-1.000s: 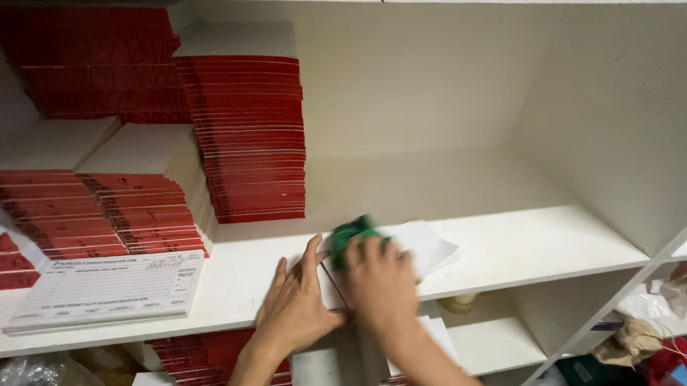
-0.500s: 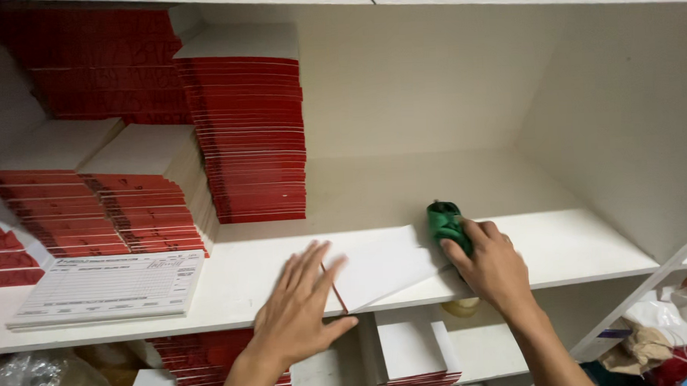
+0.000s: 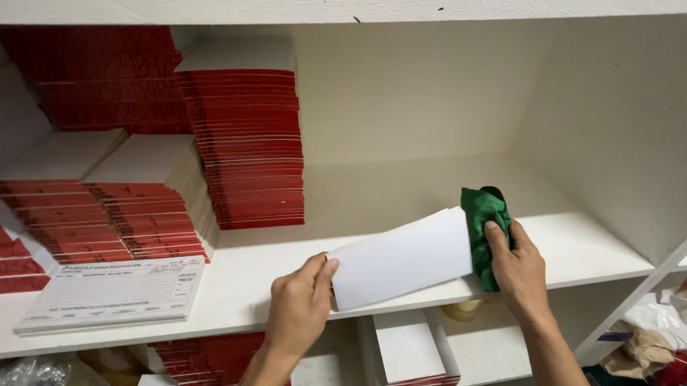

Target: The person uses a green cloth to wipe down a white shelf and multiple stacks of red booklets in a storage area.

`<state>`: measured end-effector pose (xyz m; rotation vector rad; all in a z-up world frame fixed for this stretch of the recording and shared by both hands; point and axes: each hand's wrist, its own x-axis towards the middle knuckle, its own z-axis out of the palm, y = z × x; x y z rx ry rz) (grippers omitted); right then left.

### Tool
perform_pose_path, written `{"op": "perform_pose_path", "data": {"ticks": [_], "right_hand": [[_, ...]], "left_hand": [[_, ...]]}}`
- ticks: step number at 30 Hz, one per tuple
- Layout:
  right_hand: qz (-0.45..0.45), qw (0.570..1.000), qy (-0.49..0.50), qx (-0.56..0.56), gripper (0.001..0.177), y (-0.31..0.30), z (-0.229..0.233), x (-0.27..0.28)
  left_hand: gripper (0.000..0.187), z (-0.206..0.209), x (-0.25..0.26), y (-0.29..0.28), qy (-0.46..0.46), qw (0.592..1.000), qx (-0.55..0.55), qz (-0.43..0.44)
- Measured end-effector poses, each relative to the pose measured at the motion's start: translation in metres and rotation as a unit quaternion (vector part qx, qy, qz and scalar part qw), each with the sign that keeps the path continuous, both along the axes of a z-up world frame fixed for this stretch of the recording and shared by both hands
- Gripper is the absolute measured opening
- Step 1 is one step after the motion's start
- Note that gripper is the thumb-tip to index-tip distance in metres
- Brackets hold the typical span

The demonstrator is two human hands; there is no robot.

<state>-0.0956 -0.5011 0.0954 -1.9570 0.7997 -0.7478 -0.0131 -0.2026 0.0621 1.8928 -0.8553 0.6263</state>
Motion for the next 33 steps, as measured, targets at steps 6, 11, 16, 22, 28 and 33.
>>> {"op": "perform_pose_path", "data": {"ticks": [6, 11, 16, 22, 28, 33], "right_hand": [[-0.002, 1.0, -0.003, 0.014, 0.043, 0.012, 0.007, -0.004], [0.017, 0.998, -0.013, -0.066, 0.054, -0.013, -0.026, 0.018], [0.129, 0.907, -0.059, -0.395, 0.052, 0.002, -0.038, 0.036], [0.085, 0.822, 0.14, -0.545, 0.053, 0.053, -0.033, 0.07], [0.265, 0.778, -0.011, -0.57, 0.035, 0.154, -0.024, 0.04], [0.231, 0.832, 0.062, -0.501, 0.033, 0.104, -0.033, 0.062]], "left_hand": [[0.035, 0.008, 0.0, -0.001, 0.391, 0.919, 0.003, 0.045], [0.032, 0.011, 0.004, -0.002, 0.448, 0.891, 0.005, 0.074], [0.032, 0.02, 0.004, 0.005, 0.526, 0.844, -0.103, 0.006], [0.029, 0.003, 0.019, 0.003, 0.546, 0.823, -0.156, -0.023], [0.041, -0.013, 0.032, 0.003, 0.536, 0.811, -0.222, -0.078], [0.028, -0.009, 0.036, 0.003, 0.586, 0.77, -0.242, -0.072]]}}
